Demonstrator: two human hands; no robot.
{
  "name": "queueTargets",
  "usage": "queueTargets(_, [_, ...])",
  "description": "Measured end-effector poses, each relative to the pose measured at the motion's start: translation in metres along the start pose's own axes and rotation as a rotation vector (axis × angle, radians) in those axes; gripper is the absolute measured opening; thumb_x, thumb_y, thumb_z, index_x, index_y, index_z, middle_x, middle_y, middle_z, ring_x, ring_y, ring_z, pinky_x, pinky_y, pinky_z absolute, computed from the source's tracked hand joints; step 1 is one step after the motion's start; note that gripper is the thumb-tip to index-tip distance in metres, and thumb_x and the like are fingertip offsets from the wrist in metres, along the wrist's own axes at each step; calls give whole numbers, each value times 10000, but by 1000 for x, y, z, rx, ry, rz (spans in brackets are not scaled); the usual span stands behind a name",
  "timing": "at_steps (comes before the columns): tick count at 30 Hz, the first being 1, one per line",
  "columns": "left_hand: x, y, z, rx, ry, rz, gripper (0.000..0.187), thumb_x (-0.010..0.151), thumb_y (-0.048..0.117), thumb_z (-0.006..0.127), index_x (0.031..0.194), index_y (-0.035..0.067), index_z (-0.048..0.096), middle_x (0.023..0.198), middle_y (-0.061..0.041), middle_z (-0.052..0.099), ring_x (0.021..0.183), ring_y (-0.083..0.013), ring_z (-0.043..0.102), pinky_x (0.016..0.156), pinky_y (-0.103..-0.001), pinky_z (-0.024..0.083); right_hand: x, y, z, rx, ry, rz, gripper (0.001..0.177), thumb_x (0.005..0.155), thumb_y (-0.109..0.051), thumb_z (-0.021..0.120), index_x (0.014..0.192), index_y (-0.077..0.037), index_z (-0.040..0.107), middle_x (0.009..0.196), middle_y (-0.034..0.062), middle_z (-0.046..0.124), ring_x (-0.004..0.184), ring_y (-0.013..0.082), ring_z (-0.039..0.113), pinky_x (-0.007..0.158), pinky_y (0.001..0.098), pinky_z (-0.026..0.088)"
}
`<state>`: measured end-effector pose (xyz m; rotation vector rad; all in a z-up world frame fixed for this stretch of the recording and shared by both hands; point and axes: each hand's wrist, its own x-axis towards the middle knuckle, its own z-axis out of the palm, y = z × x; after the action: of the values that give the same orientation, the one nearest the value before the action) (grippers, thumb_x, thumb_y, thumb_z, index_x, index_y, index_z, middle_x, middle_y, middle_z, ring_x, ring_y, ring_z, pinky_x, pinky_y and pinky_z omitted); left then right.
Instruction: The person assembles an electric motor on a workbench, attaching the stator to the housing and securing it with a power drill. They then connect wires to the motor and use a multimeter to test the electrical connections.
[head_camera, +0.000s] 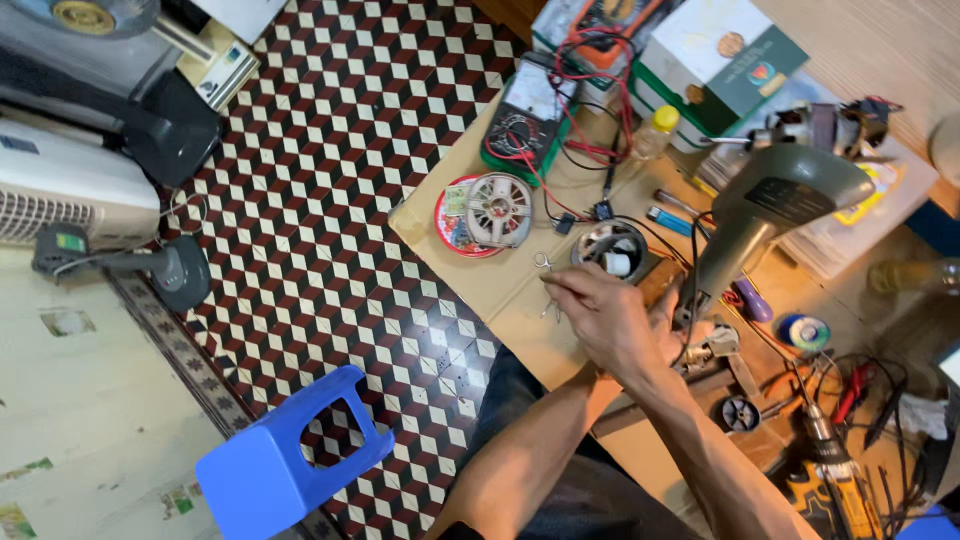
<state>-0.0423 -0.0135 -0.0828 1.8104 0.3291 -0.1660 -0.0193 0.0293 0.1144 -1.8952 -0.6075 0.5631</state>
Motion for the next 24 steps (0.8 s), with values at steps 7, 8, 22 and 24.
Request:
queueTargets(7, [12, -49, 20, -99, 77, -8, 776, 944, 306, 673, 1619, 69, 370, 1196, -274, 682, 1053, -431, 676, 887, -504, 533, 117, 54, 135, -148, -67, -170, 172, 892, -62, 687, 1057, -16, 692, 1000, 186, 722, 930, 353, 715, 790, 416, 560])
queueTargets(8, [14, -52, 19, -107, 84, -4, 783, 948, 299, 671, 1629, 69, 361, 1205, -279, 678, 1057, -434, 673, 891, -507, 532, 127, 60, 149, -191, -86, -223, 156, 889, -52, 677, 1041, -16, 686, 1001, 190, 716, 947, 374, 702, 808, 434, 554])
queueTargets(22, [8, -15, -45, -268, 48, 55, 593, 1012, 313, 656, 1501, 37, 464, 1270, -279, 642, 1175, -446, 635, 944, -511, 514, 133, 116, 216, -673, -201, -368, 318, 788, 21, 651, 1095, -30, 719, 1026, 177, 707, 915, 343, 700, 746, 446, 568])
queueTargets(24, [4, -18, -54, -357, 12, 85, 535, 995, 319, 652, 1428, 47, 497, 1214, -211, 685, 1142, -360, 664, 925, -462, 532, 104, 93, 182, -528, -144, -251, 270, 873, 20, 647, 1133, -17, 712, 1048, 181, 704, 909, 323, 701, 759, 419, 579])
